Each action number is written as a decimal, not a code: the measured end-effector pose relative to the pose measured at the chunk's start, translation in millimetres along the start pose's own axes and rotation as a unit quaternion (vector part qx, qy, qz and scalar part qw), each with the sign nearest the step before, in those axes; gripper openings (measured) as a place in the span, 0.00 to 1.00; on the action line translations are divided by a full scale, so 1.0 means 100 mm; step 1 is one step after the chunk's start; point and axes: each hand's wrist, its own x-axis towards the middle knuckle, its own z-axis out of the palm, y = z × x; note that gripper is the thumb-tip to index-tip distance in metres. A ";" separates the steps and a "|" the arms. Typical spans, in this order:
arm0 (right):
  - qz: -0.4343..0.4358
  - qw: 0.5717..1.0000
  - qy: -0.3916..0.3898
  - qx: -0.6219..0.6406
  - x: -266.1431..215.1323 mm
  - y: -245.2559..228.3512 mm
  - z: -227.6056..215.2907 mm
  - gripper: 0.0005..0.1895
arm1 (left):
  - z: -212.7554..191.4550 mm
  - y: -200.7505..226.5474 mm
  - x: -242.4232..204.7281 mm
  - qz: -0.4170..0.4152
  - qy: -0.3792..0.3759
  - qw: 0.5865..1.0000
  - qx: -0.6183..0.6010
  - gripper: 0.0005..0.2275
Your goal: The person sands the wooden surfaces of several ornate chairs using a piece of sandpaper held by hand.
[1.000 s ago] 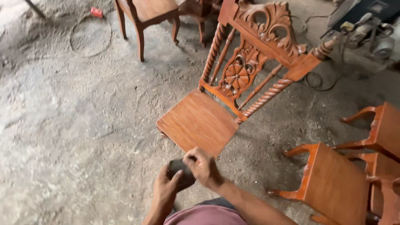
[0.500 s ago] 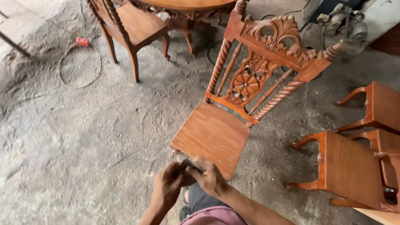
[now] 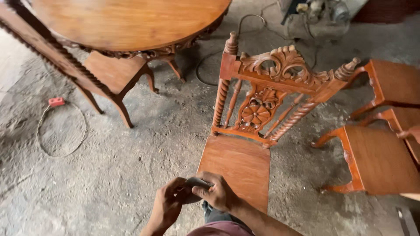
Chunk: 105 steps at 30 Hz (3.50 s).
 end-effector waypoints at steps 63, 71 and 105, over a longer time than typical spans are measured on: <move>-0.062 0.481 0.872 -0.059 4.13 1.95 -0.68 0.18 | 0.64 2.44 5.22 0.614 -0.401 0.679 -0.044 0.11; -0.004 0.447 0.893 -0.041 3.97 1.25 -0.29 0.20 | 0.67 2.25 5.30 0.435 -0.528 0.713 -0.154 0.06; 0.132 0.434 0.675 -0.581 2.56 -0.07 -1.30 0.18 | -0.60 2.01 5.39 0.458 -0.387 0.800 0.030 0.15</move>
